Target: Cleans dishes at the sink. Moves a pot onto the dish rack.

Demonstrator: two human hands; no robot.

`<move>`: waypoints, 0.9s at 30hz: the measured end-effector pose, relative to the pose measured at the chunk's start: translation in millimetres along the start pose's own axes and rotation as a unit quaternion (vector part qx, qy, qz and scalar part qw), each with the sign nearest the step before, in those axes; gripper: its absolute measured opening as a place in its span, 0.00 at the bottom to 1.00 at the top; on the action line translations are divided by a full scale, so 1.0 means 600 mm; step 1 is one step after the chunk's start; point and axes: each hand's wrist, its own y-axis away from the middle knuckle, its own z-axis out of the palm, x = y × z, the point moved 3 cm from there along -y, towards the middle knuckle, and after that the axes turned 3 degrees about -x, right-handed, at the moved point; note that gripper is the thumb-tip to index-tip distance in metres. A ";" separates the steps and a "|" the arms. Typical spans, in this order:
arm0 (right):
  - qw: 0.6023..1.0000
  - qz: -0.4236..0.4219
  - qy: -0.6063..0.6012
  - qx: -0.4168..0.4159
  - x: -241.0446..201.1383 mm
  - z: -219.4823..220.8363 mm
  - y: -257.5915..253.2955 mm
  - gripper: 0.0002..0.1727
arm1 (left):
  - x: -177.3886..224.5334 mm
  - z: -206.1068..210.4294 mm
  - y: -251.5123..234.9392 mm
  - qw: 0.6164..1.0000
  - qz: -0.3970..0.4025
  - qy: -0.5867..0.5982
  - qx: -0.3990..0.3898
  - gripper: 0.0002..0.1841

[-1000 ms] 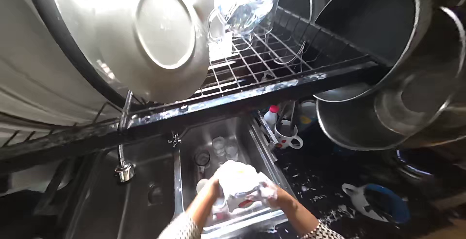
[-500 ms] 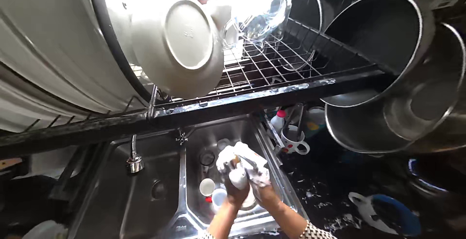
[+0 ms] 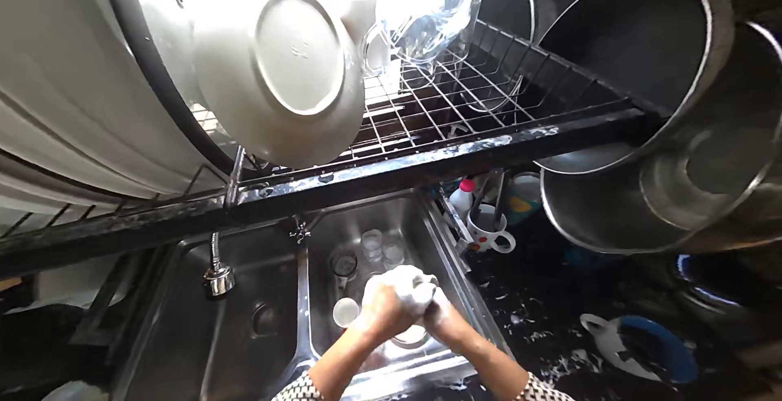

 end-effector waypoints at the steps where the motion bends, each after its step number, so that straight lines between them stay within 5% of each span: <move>1: 0.993 -0.025 0.117 -0.016 -0.004 -0.003 -0.008 0.16 | -0.024 0.005 -0.006 0.998 -0.018 0.058 -0.010 0.16; 4: 0.941 -0.150 0.298 0.051 -0.022 -0.003 -0.013 0.16 | -0.080 0.021 -0.006 0.915 -0.110 0.384 0.057 0.06; 7: 0.885 -0.286 0.288 0.228 -0.011 -0.001 -0.025 0.30 | -0.105 0.048 0.018 0.700 -0.168 0.680 0.141 0.18; 8: 0.900 -0.269 0.239 0.247 -0.003 -0.003 -0.032 0.38 | -0.107 0.059 0.025 0.616 -0.171 0.754 0.149 0.26; 10: 0.951 -0.158 0.112 0.241 0.002 -0.006 -0.041 0.45 | -0.095 0.069 0.031 0.512 -0.132 0.833 0.160 0.32; 13: 0.950 -0.047 -0.241 0.191 0.024 0.003 -0.057 0.23 | -0.073 0.074 0.030 0.467 -0.081 0.858 0.198 0.33; 16: 0.824 -0.012 -0.553 0.124 0.008 0.009 -0.075 0.22 | -0.066 0.069 0.018 0.531 -0.068 0.819 0.206 0.25; 17: 0.803 -0.015 -0.586 0.109 0.004 0.002 -0.078 0.25 | -0.067 0.056 0.012 0.591 -0.086 0.771 0.221 0.22; 19: 0.796 -0.033 -0.599 0.079 0.009 -0.013 -0.073 0.24 | -0.063 0.014 0.015 0.719 -0.145 0.628 0.259 0.17; 22: 0.818 -0.042 -0.574 0.021 0.029 -0.026 -0.061 0.17 | -0.043 -0.035 0.017 0.785 -0.184 0.514 0.292 0.15; 24: 0.849 -0.014 -0.528 0.015 0.026 -0.016 -0.045 0.18 | -0.038 -0.033 0.011 0.834 -0.172 0.438 0.288 0.05; 27: 0.819 -0.003 -0.574 0.003 0.039 0.003 -0.032 0.18 | -0.048 0.004 0.023 0.903 -0.142 0.287 0.287 0.30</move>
